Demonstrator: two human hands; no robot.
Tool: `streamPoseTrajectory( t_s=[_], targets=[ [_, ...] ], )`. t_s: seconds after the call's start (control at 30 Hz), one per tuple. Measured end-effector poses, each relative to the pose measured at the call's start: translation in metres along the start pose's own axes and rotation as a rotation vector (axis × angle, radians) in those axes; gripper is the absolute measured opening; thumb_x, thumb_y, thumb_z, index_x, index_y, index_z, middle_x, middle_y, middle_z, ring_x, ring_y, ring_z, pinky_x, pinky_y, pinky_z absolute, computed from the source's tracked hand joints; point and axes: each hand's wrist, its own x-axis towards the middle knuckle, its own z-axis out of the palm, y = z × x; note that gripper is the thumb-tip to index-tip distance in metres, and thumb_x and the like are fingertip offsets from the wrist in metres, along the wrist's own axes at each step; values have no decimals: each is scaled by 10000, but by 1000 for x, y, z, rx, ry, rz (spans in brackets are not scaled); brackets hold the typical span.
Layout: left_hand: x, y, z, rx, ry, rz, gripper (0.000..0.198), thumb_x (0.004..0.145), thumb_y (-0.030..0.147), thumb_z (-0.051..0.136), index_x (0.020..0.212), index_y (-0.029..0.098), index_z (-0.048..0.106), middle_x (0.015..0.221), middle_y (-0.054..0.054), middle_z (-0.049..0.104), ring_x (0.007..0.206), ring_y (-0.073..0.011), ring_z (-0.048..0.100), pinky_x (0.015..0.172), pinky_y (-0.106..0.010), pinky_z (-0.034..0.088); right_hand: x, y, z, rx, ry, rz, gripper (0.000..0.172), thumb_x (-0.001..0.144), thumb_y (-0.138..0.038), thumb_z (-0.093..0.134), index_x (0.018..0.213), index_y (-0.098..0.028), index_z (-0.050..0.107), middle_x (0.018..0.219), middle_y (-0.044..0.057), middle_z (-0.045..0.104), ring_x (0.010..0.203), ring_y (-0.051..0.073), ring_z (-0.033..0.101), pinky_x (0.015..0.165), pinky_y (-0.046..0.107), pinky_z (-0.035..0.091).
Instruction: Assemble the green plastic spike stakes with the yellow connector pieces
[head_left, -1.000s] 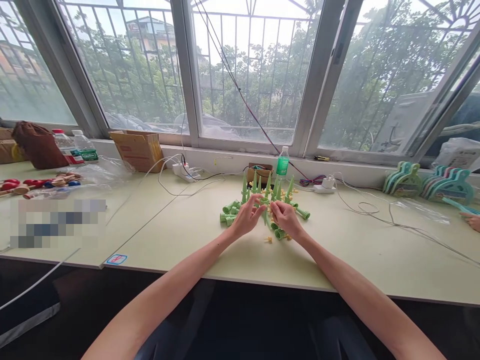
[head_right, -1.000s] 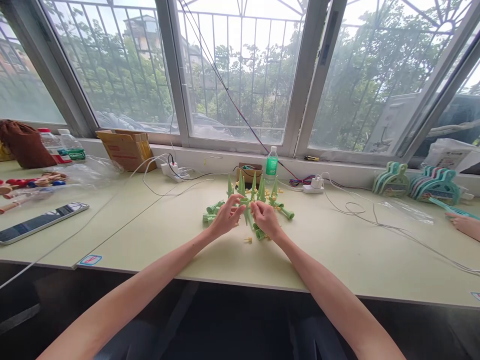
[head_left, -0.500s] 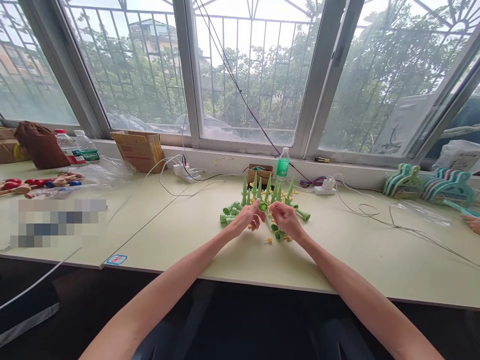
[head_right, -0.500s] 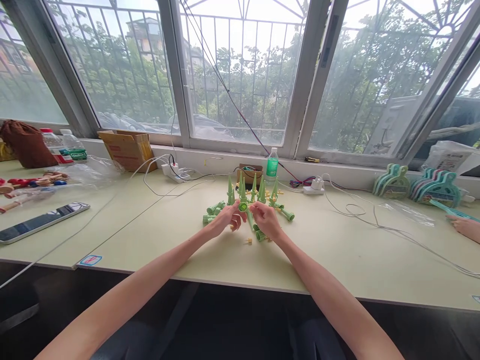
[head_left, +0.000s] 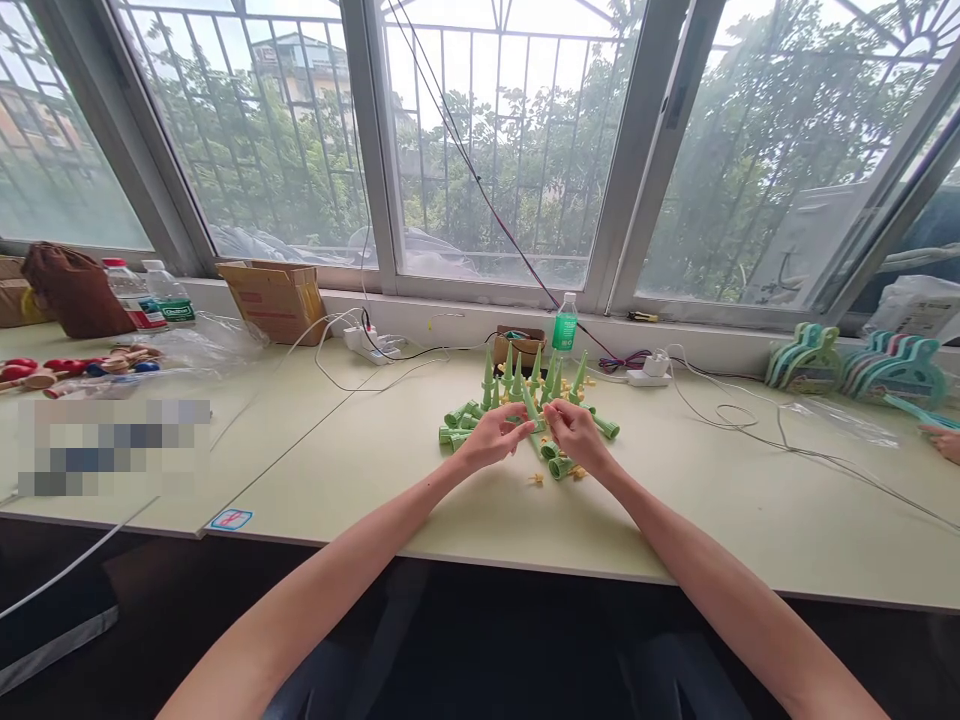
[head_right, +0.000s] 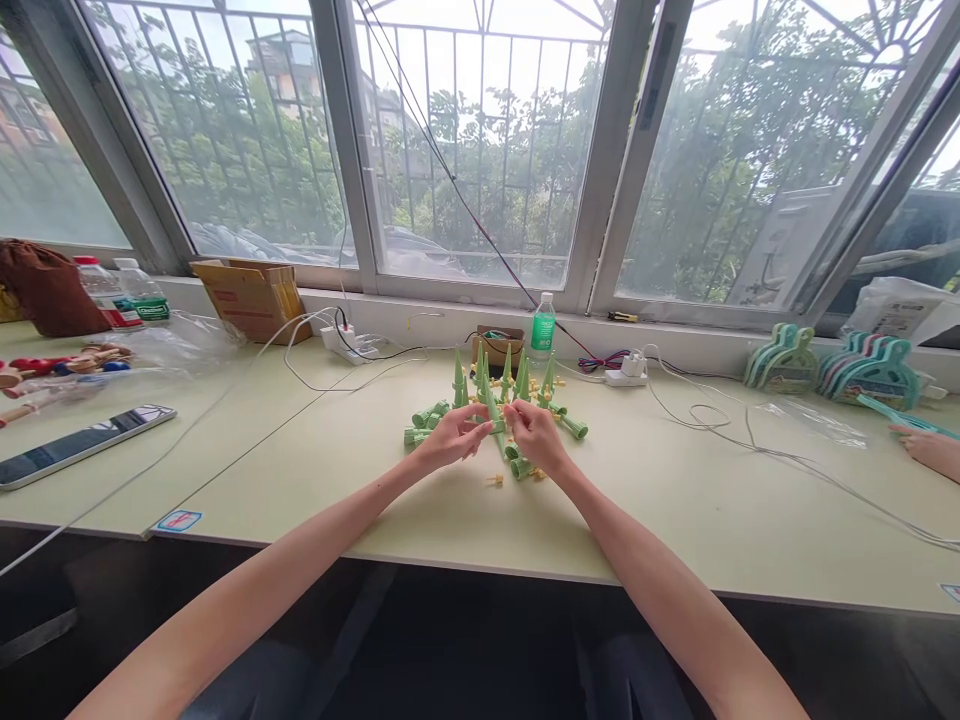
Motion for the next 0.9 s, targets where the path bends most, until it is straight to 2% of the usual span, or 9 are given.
streamPoseTrajectory(
  t_s=[0.07,0.17,0.37,0.5,0.63,0.9],
  targets=[
    [0,-1,2,58,59,69,376,820,496,612,993,164,584,821,-35,590,499,-62,473,453,-194,407,0,0,-1,-22,-4,-4,440,921,-534,421,627,-208,381,487,-41,401,462,103,354,463,241,286],
    [1,-5,4,131,107,147,346,825,468,612,1018,182,594,1018,-69,555,555,-61,473,483,-203,434,1,-1,0,-41,7,-4,456,924,-541,410,615,-209,367,491,-37,405,463,105,362,460,244,286],
    [4,-11,4,196,127,204,317,847,437,594,1067,209,607,1048,-77,518,604,-82,472,483,-201,428,1,1,3,-40,13,0,474,922,-560,395,603,-211,365,499,-25,415,457,109,372,447,251,285],
    [4,-10,4,218,163,189,320,839,432,608,1068,209,605,1033,-74,533,577,-76,457,477,-198,410,1,4,5,-23,39,9,472,922,-566,403,615,-211,361,502,-33,412,453,106,371,449,247,286],
    [5,-9,5,187,208,109,413,828,458,619,1146,209,534,944,-39,571,490,-53,434,452,-196,393,1,6,7,-29,50,7,451,928,-549,406,633,-209,390,500,-36,413,458,107,365,459,245,291],
    [9,-3,4,-213,91,-120,474,852,618,502,1013,173,479,670,16,567,351,-69,455,324,-194,319,1,4,6,-58,71,-38,398,916,-513,443,680,-194,485,544,-28,422,508,115,359,488,242,292]
  ],
)
